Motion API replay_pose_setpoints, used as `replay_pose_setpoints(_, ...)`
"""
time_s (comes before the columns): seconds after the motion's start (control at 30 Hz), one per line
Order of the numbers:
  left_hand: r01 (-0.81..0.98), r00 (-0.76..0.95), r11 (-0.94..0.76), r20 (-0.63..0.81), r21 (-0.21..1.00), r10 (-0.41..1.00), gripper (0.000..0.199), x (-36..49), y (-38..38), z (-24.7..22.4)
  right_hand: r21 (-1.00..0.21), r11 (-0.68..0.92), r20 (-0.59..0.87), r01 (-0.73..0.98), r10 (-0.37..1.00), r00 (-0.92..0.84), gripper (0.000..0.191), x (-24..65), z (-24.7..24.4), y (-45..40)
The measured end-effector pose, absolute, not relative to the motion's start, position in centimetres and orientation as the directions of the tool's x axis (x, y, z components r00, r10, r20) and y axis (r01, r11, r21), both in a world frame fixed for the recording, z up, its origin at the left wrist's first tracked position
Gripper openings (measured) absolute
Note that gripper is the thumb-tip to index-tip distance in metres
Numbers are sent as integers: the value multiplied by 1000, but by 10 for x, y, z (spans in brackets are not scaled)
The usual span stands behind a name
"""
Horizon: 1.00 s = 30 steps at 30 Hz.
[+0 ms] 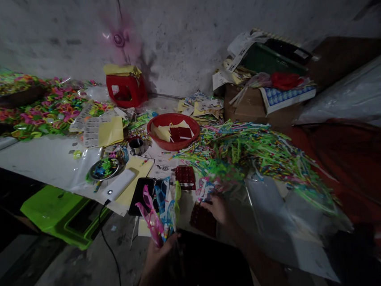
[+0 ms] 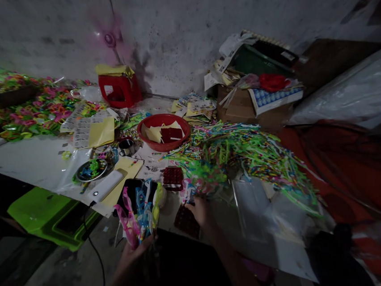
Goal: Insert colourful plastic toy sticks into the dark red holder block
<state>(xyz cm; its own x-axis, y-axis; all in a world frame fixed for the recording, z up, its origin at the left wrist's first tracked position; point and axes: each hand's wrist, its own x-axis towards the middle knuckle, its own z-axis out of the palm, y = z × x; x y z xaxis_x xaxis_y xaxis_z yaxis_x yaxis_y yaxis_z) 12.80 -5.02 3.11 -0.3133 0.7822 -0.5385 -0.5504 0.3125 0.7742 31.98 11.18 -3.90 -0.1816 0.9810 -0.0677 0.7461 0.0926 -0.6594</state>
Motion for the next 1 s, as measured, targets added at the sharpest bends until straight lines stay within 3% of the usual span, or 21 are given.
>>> replay_pose_setpoints(0.2,-496,-256,307,-475,812,842,54,131,-49,34,-632,37,-93,774,988,-123,20,327,-46,85)
replay_pose_setpoints(0.37,-582,-164,347,-525,735,835,52,139,-44,34,-683,57,40,728,998,-40,38,327,-21,42)
replay_pose_setpoints(0.43,-591,-141,369,-542,717,828,52,145,-40,32,-776,18,-56,631,994,-97,39,320,-1,22)
replay_pose_setpoints(0.53,-582,-136,400,-569,708,811,57,152,-37,27,-901,-133,-308,414,867,-391,31,306,25,-6)
replay_pose_setpoints(0.63,-560,-138,372,-526,740,839,57,155,-38,20,-925,-241,-364,293,783,-504,22,300,35,-23)
replay_pose_setpoints(0.83,-521,-199,397,-560,755,804,54,148,-42,7,-923,-333,-384,195,840,-384,35,325,21,-8)
replay_pose_setpoints(1.0,-468,-248,405,-557,785,792,54,147,-37,-16,-925,-147,-196,349,975,-107,34,371,9,35)
